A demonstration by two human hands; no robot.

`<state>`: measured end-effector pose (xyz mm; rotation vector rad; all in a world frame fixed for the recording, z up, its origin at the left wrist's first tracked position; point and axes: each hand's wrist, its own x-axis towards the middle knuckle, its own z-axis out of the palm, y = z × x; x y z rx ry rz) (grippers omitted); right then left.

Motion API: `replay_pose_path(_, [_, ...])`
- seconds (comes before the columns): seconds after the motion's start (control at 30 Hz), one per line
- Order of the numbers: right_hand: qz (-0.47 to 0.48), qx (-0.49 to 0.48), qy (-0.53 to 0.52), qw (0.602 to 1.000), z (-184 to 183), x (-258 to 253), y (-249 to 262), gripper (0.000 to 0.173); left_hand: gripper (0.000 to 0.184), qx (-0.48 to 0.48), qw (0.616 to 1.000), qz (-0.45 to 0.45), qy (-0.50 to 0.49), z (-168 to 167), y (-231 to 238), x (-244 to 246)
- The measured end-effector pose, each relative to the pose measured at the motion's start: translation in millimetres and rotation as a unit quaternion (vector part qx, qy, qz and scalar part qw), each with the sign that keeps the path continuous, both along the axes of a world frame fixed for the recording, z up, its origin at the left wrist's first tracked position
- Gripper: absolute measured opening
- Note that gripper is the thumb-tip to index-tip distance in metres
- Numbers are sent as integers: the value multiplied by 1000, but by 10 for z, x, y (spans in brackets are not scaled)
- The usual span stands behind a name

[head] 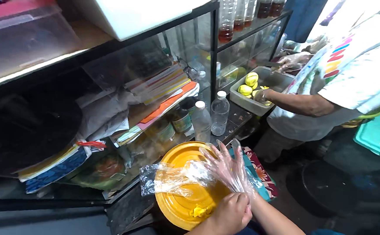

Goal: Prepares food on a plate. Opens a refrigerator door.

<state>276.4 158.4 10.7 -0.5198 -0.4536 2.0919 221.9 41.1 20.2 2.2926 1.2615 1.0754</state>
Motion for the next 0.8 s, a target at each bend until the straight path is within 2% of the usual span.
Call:
replay_pose_path(0.13, [31,10,-28,999,-15,107,116,105,23,-87,993,-65,-41,31,-95,-105])
replay_pose_path(0.2, [35,19,-25,999,-8,259,174,108,26,-80,995,6,-55,-5,-185,-274])
replay_pose_path(0.27, [35,33,-22,999,-42,486,212,107,25,-70,983,155,-67,-17,-294,-570])
replay_pose_path(0.37, [12,41,3,999,-179,836,230,85,26,-67,922,376,-63,-54,-439,-1183])
replay_pose_path(0.43, [-21,42,-8,999,-222,989,198,56,29,-67,876,476,-44,-67,-551,-1592])
replay_pose_path(0.5, [-53,37,-57,996,-220,1078,143,39,30,-78,837,542,-24,-30,-638,-1890])
replay_pose_path(0.57, [-71,37,-124,989,-195,1100,87,36,32,-117,803,584,-18,5,-636,-2068])
replay_pose_path(0.63, [-91,7,-167,982,-202,1050,63,32,43,-202,778,594,-23,6,-572,-2197])
replay_pose_path(0.73, [-99,-2,-233,967,-217,927,22,26,55,-282,766,574,-64,-123,-422,-2378])
replay_pose_path(0.8, [-80,23,-252,964,-263,885,-6,26,52,-285,765,568,-106,-202,-346,-2438])
